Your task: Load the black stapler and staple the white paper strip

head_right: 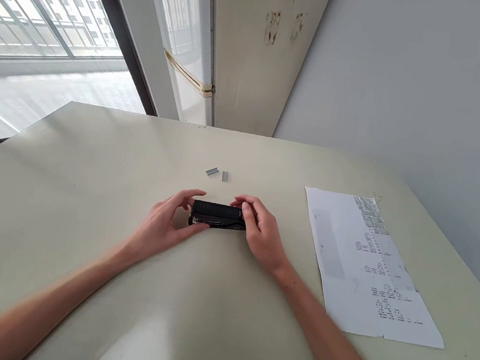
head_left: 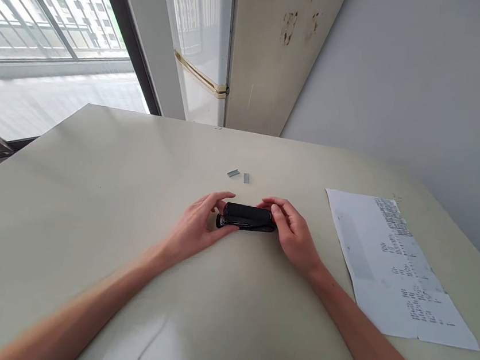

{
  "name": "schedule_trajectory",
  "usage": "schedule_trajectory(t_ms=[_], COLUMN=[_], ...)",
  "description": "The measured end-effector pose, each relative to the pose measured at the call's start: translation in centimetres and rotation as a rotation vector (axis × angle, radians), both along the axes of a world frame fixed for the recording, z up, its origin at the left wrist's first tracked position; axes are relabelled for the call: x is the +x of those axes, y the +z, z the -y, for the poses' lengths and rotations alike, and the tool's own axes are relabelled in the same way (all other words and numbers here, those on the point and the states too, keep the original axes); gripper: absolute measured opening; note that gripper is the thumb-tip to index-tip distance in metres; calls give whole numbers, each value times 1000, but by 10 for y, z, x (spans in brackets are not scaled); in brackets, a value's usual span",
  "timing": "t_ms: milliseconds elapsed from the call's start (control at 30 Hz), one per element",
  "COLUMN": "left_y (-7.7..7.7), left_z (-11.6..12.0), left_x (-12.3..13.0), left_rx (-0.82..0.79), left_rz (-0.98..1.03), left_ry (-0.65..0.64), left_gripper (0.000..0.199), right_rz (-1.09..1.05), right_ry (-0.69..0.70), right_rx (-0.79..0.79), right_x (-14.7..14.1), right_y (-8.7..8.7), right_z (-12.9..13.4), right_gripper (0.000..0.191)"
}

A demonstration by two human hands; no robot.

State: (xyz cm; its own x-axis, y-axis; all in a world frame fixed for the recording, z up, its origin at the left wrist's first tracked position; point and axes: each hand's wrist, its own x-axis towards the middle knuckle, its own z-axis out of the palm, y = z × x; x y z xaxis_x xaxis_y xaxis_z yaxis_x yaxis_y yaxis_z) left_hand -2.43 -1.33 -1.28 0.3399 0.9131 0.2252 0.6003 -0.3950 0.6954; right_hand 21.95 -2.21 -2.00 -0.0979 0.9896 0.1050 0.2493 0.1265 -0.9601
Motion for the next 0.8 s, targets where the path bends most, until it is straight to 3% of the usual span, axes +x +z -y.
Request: schedule_trajectory(t_ms=[133, 233, 300, 500, 800], left_y=[5, 7, 7, 1, 2], left_z=[0, -5, -10, -25, -25], left_x=[-1, -4, -6, -12, -9], left_rx=[-54, -98, -123, -269, -309], left_rz=[76, 300, 475, 771, 847], left_ry=[-69, -127, -70, 338, 353], left_gripper=[66, 68, 62, 40, 34], right_rz=[-11, -8, -15, 1, 25], right_ry=[-13, -13, -12, -3, -16], right_rx=[-9, -4, -6, 2, 2], right_x=[2, 2, 2, 3, 4], right_y=[-1, 0, -1, -3, -5], right_z=[1, 1, 1, 1, 2], right_gripper=[36, 35, 35, 33, 34])
